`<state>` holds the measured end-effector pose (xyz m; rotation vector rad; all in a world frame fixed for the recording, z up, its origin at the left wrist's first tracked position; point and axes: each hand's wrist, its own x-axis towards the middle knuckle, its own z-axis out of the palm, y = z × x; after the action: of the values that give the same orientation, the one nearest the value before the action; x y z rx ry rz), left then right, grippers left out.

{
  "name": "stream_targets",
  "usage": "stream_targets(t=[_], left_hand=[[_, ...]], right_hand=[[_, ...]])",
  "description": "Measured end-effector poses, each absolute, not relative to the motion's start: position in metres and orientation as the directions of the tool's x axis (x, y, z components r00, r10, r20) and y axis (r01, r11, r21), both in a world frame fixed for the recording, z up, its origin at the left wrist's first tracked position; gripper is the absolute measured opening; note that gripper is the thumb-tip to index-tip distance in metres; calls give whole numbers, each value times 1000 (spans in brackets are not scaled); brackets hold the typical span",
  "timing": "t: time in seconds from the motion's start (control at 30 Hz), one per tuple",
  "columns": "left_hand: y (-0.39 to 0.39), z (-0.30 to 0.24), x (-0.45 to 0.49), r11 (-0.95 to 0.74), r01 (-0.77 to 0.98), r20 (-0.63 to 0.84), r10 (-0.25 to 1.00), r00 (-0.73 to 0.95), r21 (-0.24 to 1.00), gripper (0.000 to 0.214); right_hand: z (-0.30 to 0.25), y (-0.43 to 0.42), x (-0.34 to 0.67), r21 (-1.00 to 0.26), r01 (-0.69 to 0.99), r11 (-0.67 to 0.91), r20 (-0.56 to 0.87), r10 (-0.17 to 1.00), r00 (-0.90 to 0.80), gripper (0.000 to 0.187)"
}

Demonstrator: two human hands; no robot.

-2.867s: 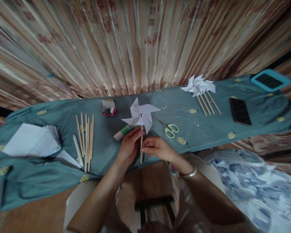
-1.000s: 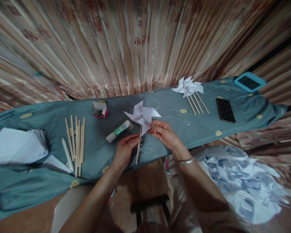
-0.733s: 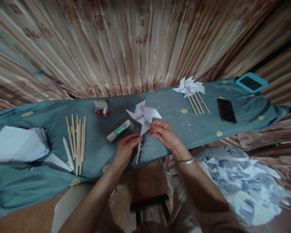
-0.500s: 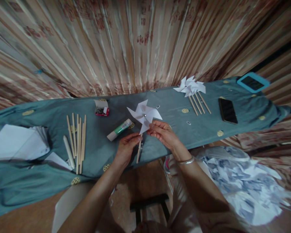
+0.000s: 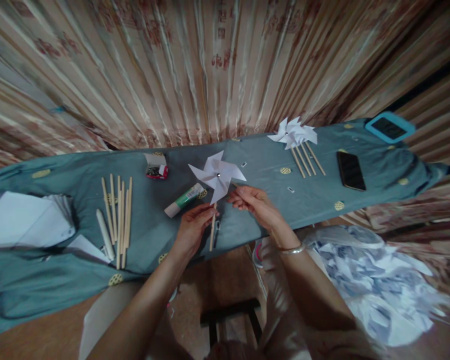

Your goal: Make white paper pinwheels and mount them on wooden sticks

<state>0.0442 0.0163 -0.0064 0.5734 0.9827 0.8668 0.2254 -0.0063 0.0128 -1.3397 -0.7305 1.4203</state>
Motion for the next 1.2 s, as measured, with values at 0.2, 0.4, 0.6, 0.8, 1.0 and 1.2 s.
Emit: stream_targets(t=[0.2, 0.4, 0.6, 0.8, 1.0, 1.2], left_hand=[[16, -7, 44, 579, -338, -495, 813, 307, 742, 41], [12, -5, 47, 588, -328, -504, 806, 310, 739, 42], [6, -5, 49, 577, -303, -491, 812, 317, 758, 43], [4, -10, 48, 570, -302, -480, 815, 326, 764, 45], [5, -12, 48, 580, -299, -490, 809, 325, 758, 48], [7, -11, 48, 584, -310, -494, 807, 322, 751, 46]], right_hand=[[11, -6, 239, -942, -235, -238, -292, 928, 230, 56], [5, 5, 241, -936, -323, -137, -245, 914, 323, 61], [-5, 14, 245, -905, -387, -176, -281, 930, 236, 64], [-6, 13, 248, -886, -429, -178, -289, 934, 210, 54], [3, 13, 242, -813, -560, -161, -349, 904, 248, 29], [9, 13, 237, -790, -585, -181, -384, 891, 243, 21]])
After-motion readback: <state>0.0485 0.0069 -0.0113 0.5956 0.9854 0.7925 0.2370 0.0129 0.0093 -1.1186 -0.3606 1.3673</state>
